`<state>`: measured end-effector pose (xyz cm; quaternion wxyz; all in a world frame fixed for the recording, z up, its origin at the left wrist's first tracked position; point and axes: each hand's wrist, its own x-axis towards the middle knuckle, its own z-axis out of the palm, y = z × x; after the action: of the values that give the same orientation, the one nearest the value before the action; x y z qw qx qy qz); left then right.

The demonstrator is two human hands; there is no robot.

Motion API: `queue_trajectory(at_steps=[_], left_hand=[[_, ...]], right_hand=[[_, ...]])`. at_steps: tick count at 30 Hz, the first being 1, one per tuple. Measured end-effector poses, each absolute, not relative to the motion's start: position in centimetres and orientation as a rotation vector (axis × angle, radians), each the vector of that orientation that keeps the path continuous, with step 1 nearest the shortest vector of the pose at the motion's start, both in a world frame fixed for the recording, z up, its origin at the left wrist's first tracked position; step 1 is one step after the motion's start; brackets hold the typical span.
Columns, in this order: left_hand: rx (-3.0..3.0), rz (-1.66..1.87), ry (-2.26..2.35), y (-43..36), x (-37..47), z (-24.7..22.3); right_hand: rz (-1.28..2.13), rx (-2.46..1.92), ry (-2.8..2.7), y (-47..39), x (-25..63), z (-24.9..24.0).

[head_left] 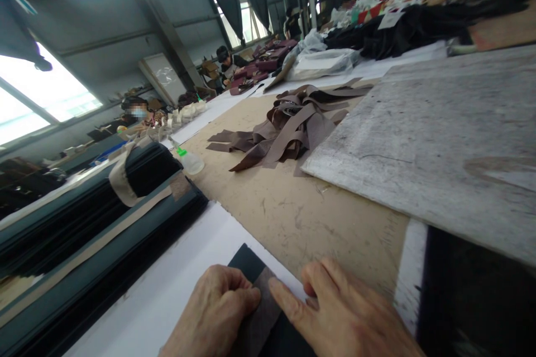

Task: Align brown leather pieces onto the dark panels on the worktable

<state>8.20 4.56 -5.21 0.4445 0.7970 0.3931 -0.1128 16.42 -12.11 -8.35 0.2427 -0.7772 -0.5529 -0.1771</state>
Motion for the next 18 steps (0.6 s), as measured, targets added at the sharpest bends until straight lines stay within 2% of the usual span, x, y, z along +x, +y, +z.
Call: queue_trajectory(at_steps=[10,18], left_hand=[[2.009,-0.310,0.934,4.6,8.1,-4.8],[1.942,-0.419,0.862,4.4,7.4,-2.9]], right_hand=[[-0.666,-2.150,-1.535,-11.3,16.2,-8.7],[-0.620,-2.156,-1.593,-11.2,16.5,-8.6]])
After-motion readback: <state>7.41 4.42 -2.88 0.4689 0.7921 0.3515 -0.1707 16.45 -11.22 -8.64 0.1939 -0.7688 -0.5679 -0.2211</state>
